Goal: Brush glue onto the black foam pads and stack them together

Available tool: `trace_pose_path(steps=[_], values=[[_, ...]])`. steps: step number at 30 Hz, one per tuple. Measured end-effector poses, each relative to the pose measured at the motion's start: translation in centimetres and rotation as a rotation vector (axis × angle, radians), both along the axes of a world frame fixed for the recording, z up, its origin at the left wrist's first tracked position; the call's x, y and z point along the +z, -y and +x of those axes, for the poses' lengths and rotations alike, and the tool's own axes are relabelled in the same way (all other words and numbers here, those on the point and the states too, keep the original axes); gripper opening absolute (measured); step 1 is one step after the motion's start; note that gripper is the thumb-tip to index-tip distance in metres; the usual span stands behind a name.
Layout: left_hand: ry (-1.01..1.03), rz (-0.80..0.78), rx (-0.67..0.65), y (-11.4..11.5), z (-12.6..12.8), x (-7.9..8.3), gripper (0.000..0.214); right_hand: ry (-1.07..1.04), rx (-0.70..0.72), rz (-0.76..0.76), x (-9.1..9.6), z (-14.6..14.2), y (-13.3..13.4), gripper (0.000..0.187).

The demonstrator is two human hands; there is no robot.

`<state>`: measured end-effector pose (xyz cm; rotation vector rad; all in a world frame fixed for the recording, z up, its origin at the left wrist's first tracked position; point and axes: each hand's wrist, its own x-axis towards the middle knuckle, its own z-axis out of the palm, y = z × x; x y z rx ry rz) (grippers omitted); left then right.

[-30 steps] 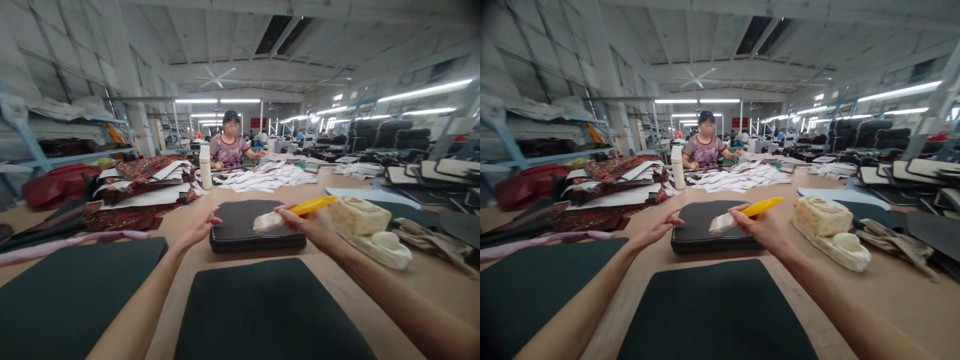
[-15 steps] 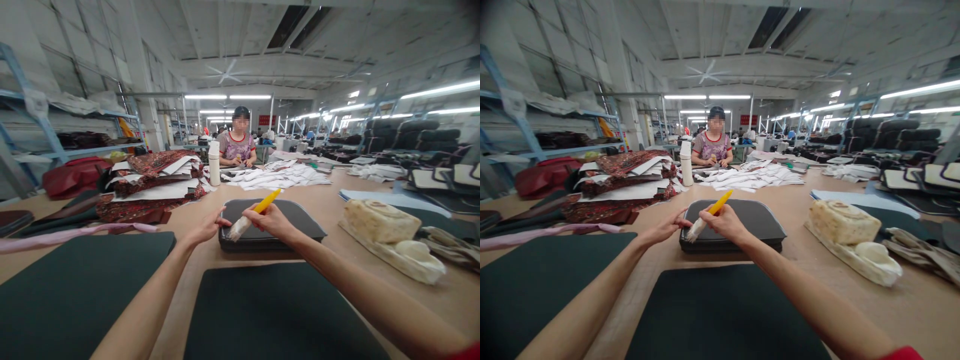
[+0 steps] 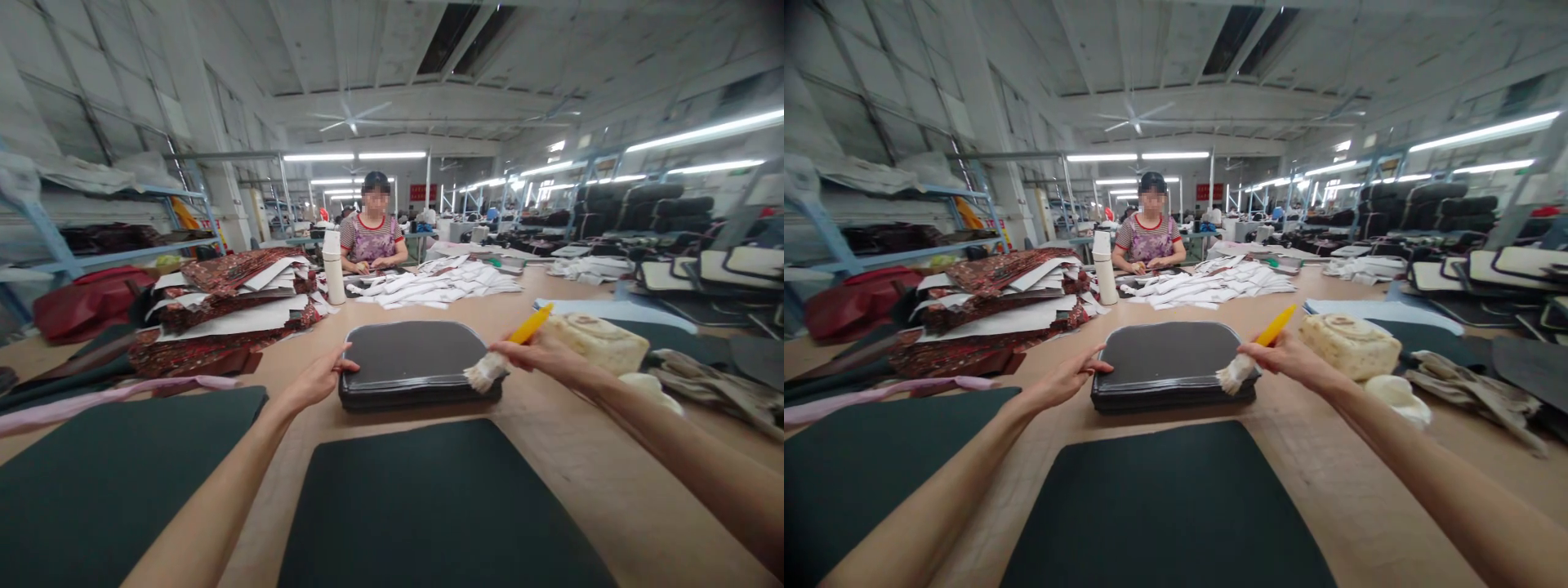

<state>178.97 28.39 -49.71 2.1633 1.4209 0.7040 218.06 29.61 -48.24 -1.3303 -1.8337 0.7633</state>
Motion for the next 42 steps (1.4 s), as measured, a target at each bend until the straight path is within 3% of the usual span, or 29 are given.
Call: trace_pose_path(steps=[3,5,9,12,17,24,36,42], values=[[-0.111,0.023,0.025,0.5,1.6,1.1,0.064,0.011,-0.176,0.007,0.1,5.6,0.6,0.038],[-0.175,0.057,0.014,0.7,3.9,1.7,0.057,-0.065,-0.286,0.027,0.2,7.5,1.2,0.038],[-0.247,0.119,-0.087,0.3,9.2,1.8,0.054,-0.346,-0.334,0.125,0.1,7.3,2.5,0.032],[-0.291,0.133,-0.148,-0.5,10.9,1.3,0.054,-0.448,-0.312,0.101,-0.6,6.3,3.3,0.035],[-0.358,0.175,-0.222,-1.2,9.9,1.0,0.047,-0.632,-0.221,-0.010,-1.6,6.1,3.5,0.034],[-0.543,0.250,-0.328,0.0,10.1,2.0,0.028,-0.717,-0.058,-0.065,-0.7,6.2,4.4,0.045],[-0.638,0.287,-0.364,0.2,10.1,2.7,0.022,-0.654,-0.155,0.005,-1.2,6.5,4.5,0.031],[-0.669,0.326,-0.340,1.1,11.1,2.0,0.044,-0.615,-0.200,0.024,-1.2,6.4,4.7,0.029]])
